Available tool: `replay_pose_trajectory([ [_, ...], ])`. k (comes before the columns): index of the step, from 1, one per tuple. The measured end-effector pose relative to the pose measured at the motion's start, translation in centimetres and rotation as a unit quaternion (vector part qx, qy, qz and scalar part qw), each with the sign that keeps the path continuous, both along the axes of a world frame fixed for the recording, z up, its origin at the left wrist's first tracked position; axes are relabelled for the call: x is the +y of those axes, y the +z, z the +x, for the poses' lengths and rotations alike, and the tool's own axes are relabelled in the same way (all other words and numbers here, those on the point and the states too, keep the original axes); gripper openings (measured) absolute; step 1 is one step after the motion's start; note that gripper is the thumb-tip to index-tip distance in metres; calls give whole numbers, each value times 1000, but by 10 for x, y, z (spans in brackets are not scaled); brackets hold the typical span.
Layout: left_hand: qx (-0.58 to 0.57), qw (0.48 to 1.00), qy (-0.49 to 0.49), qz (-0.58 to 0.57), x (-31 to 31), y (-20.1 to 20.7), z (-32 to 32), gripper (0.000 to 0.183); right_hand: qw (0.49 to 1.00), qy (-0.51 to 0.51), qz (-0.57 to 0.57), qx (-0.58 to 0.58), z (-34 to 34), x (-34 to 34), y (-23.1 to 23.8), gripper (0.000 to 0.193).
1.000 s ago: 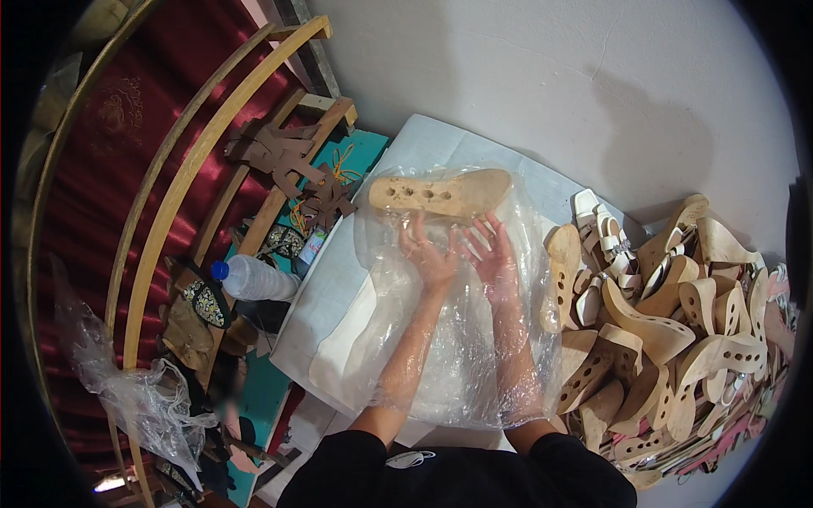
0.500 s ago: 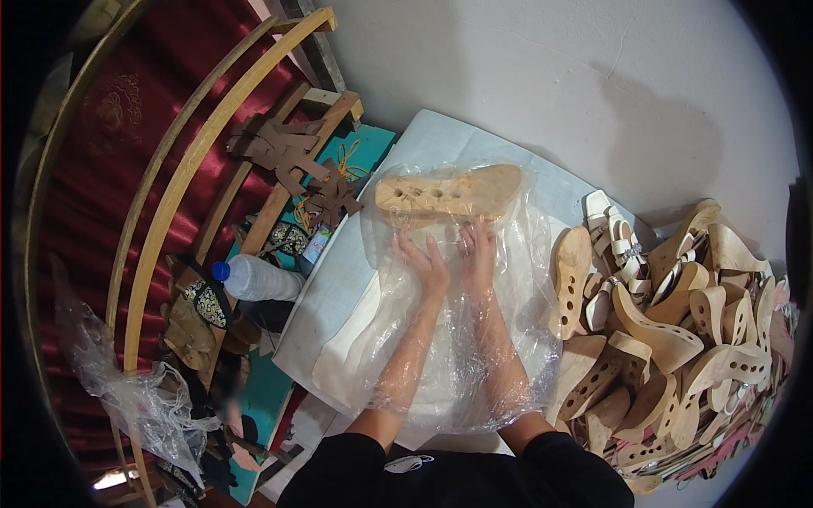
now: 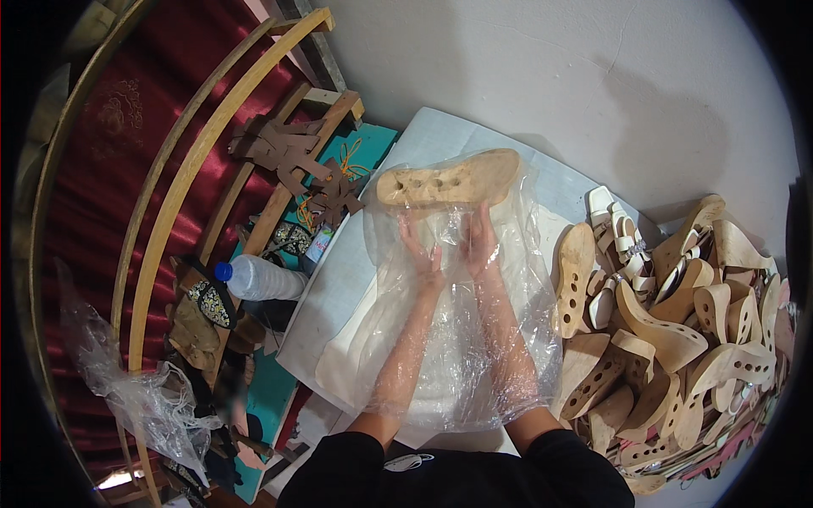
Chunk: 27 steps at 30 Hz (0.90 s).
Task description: Packing wooden shoe soles into a plastic bag for storage or shipping.
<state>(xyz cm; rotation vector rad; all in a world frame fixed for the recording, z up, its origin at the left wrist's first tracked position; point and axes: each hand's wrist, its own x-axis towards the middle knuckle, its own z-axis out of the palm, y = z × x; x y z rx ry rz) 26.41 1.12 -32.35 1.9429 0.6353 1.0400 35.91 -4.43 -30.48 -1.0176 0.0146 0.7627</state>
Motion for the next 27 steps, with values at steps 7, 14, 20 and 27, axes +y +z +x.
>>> replay_pose_trajectory([
  [7,-68,987,21,-144,14,25,8,88,993,-15,-41,108,5,-18,17,92],
  [14,0,988,19,-155,24,26,11,87,990,25,-138,-20,-3,6,9,84],
  [20,52,985,-1,-167,22,28,20,86,981,68,-179,-17,13,1,1,77],
  [27,-25,983,125,-134,8,13,28,68,993,-107,-1,-48,-8,-14,-20,81],
])
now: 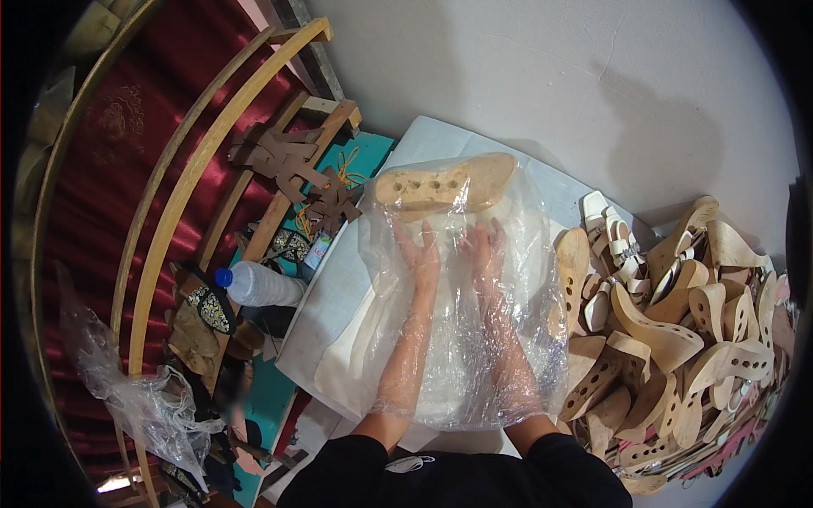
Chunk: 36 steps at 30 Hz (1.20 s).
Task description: Packing wooden shoe soles into a plastic bag for storage or shipping.
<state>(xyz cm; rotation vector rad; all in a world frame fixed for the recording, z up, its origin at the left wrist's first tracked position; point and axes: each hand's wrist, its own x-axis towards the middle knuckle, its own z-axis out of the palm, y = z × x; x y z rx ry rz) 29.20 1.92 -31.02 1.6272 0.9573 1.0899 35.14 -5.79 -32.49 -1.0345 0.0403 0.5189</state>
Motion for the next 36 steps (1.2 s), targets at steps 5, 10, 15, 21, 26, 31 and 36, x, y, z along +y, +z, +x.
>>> replay_pose_trajectory([
  [5,-71,994,-21,-84,18,-1,-4,64,999,-8,5,31,13,0,27,91],
  [10,-102,975,-72,-184,37,-41,-18,62,986,-93,25,134,19,15,25,71],
  [15,-36,990,73,-116,19,-7,6,62,989,-126,40,66,11,2,33,61],
  [21,17,998,37,48,31,-56,13,56,866,-109,-264,-411,15,21,7,73],
  [26,-143,988,-40,46,51,-77,-1,54,965,-34,-66,-253,16,24,32,65],
  [31,-248,964,-94,-38,32,-42,9,54,962,-80,-145,-216,45,11,-10,40],
  [36,-57,996,-74,10,40,-41,-8,53,974,-98,-109,-172,22,21,18,38],
])
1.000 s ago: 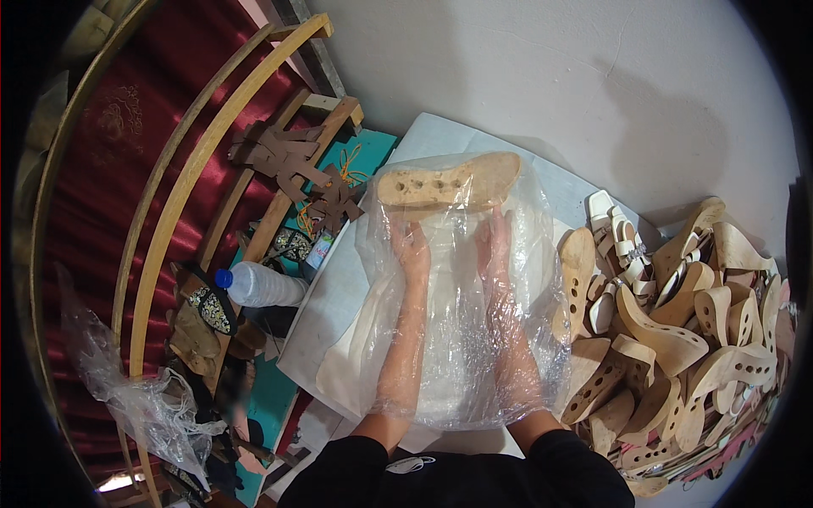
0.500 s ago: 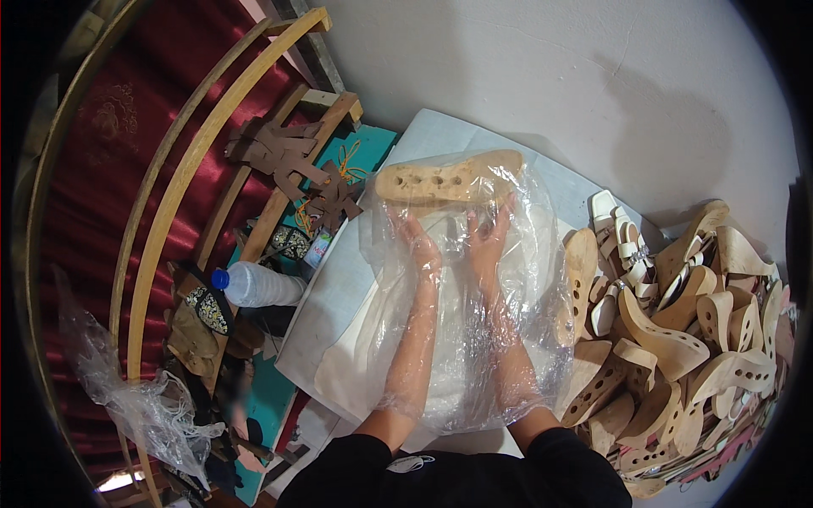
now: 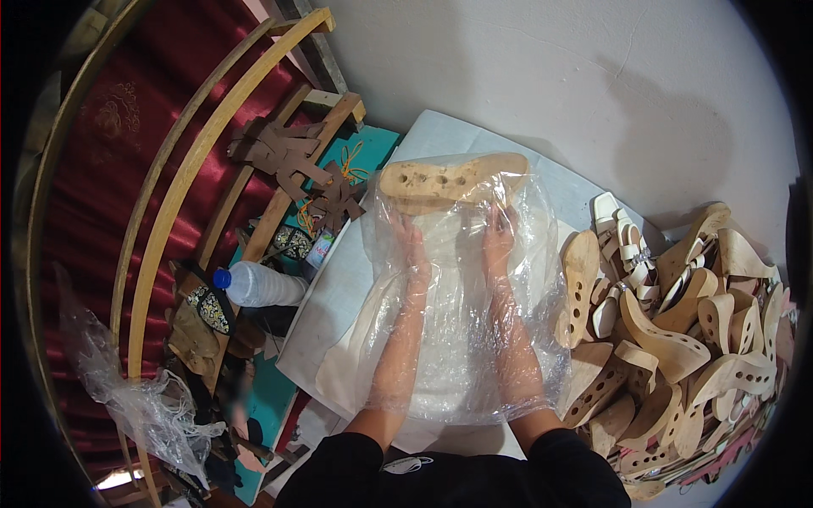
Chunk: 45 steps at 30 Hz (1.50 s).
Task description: Packing wooden shoe soles into a plastic bag for storage or shipping.
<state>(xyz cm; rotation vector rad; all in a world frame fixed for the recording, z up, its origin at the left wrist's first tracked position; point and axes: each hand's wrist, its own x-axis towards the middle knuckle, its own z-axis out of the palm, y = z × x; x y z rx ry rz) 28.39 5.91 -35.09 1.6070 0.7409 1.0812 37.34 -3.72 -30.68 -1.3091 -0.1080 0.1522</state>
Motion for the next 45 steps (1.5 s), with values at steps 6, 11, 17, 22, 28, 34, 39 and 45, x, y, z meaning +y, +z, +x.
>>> replay_pose_trajectory([
  [6,36,993,-48,98,13,-23,3,65,999,-10,-32,-38,20,-1,-32,50],
  [11,-2,989,-150,-4,5,13,5,88,993,-7,-114,18,33,-1,-22,59],
  [17,74,994,-83,-14,-13,21,11,82,998,28,32,50,37,-3,-40,64],
  [22,137,985,-20,100,-34,47,7,78,955,18,-237,-175,-7,-11,-18,63],
  [28,221,966,-46,127,-60,60,-52,65,984,125,-15,124,-55,-61,18,61],
  [34,197,980,-33,-6,-59,59,-117,58,779,247,508,275,-56,-128,-16,66],
  [39,223,968,-102,-42,-65,63,-114,67,938,106,248,218,-64,-121,-31,71],
  [45,240,967,-58,66,-52,40,-98,68,976,88,129,149,-73,-90,0,76],
])
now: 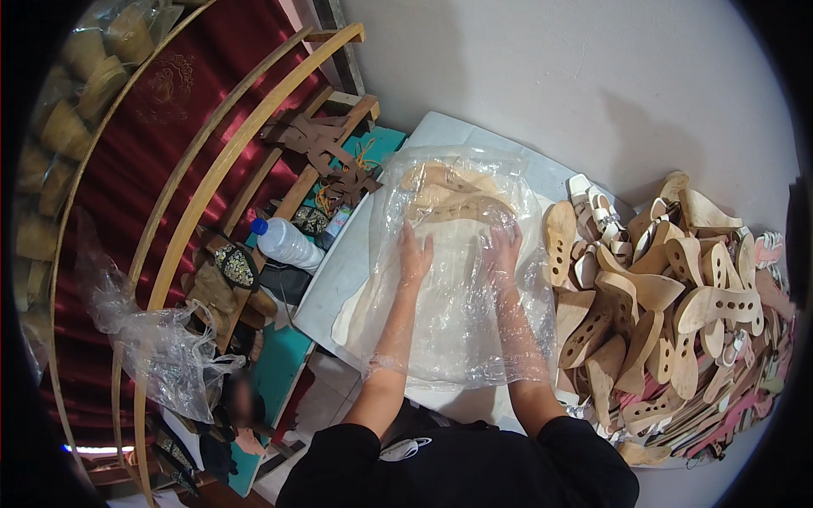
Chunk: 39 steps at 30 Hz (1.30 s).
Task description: Packing wooden shoe soles into a plastic bag for storage or shipping.
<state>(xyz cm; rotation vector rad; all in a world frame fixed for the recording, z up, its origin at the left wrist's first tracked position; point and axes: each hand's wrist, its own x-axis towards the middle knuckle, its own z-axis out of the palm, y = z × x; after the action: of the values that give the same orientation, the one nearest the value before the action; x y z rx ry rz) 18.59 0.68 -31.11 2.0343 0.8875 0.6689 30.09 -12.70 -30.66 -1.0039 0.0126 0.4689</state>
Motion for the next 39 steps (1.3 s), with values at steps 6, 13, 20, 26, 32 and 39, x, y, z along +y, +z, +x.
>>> replay_pose_trajectory([
  [6,63,990,73,100,-6,3,29,68,995,-36,-83,-34,22,8,-22,69],
  [13,41,969,157,188,14,8,54,75,974,-125,-182,-51,39,26,-28,64],
  [20,-24,983,67,171,34,8,50,77,979,-180,-89,43,36,54,4,67],
  [26,17,986,56,154,31,40,67,70,966,-200,-163,-10,62,48,-34,72],
  [32,-32,987,31,156,33,28,62,65,962,-132,-218,-97,56,44,-46,73],
  [39,-115,980,116,117,25,22,75,72,987,-144,-69,20,51,46,-8,67],
])
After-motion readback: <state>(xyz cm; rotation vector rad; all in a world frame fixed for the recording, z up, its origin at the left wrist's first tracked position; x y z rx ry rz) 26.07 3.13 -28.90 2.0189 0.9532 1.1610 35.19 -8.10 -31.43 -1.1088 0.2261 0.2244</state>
